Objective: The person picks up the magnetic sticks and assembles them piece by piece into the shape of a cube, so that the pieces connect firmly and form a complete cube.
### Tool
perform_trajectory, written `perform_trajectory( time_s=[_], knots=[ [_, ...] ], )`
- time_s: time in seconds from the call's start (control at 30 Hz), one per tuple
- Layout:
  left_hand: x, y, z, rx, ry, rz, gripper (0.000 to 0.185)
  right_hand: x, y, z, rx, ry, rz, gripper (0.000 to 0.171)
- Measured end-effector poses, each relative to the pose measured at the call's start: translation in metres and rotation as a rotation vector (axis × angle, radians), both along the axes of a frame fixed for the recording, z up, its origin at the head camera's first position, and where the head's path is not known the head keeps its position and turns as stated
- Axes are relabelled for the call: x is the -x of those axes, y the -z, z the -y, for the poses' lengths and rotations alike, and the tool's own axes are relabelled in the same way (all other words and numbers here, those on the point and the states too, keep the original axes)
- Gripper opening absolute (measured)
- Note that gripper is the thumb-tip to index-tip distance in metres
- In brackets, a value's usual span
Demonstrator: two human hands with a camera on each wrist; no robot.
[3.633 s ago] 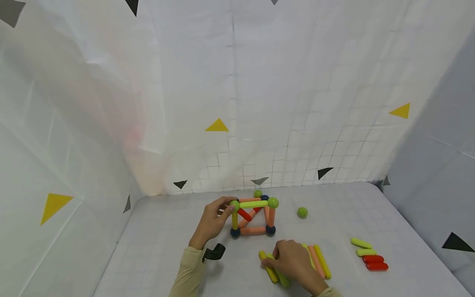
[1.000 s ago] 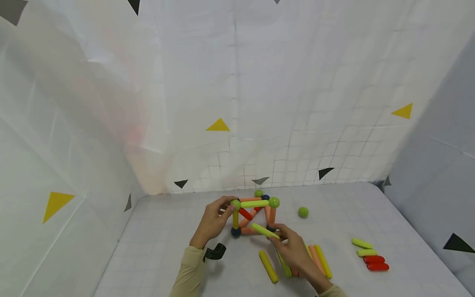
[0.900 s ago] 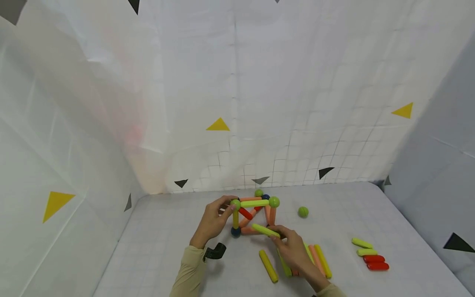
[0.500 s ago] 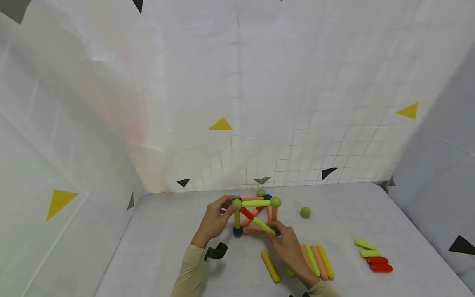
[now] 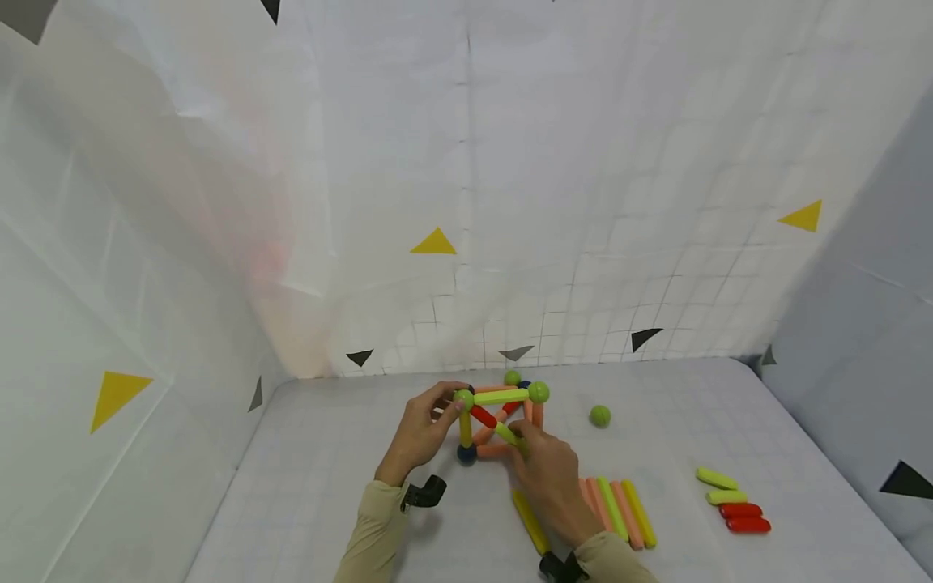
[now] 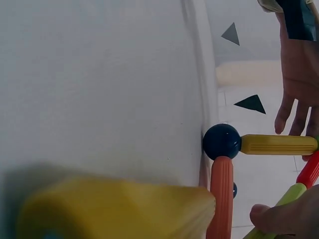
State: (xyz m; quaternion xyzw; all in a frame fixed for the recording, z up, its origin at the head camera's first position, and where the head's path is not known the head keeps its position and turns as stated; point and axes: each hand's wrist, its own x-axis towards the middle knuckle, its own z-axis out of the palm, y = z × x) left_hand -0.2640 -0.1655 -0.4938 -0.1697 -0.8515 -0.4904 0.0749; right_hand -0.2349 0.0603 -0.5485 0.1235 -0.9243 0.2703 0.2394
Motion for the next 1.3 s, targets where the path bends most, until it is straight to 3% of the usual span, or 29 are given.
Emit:
perform_trajectory(
  time_s=[0.2,0.5,0.63,0.77,0.83,0.93,1.03,1.1,1.17,1.3],
  knots=[
    [-0.002,-0.002,-0.001,-0.001,-0.005,0.012,0.032,0.005,0.002,0.004,0.005,-0.002,-0.041,0.035],
    [-0.002,-0.003,-0.002,0.010,0.012,0.011,0.033,0.009,0.001,0.002,0.050,0.005,-0.012,0.035],
    [-0.002,-0.003,-0.003,0.008,0.015,0.011,0.031,0.006,0.000,-0.009,0.109,-0.025,-0.123,0.034],
    [-0.003,-0.002,-0.004,0.012,0.014,0.004,0.033,0.009,-0.003,-0.032,0.226,-0.041,-0.212,0.023],
    [-0.002,-0.001,-0.004,0.014,0.014,0.010,0.040,0.015,-0.004,-0.045,0.300,-0.023,-0.160,0.022],
    [-0.001,0.002,-0.003,0.047,0.013,0.053,0.056,0.024,-0.005,-0.064,0.380,-0.031,0.067,0.031],
    [0.002,0.007,-0.002,0.125,0.015,0.134,0.065,0.031,0.000,-0.076,0.357,-0.110,0.330,0.055],
    [0.002,0.012,-0.002,0.205,0.018,0.192,0.062,0.034,0.005,-0.079,0.298,-0.186,0.442,0.064],
    [0.003,0.016,-0.002,0.274,0.021,0.243,0.055,0.037,0.011,-0.079,0.235,-0.240,0.478,0.064],
    [0.003,0.022,-0.004,0.389,0.024,0.303,0.040,0.039,0.017,-0.074,0.191,-0.274,0.445,0.053]
  ],
)
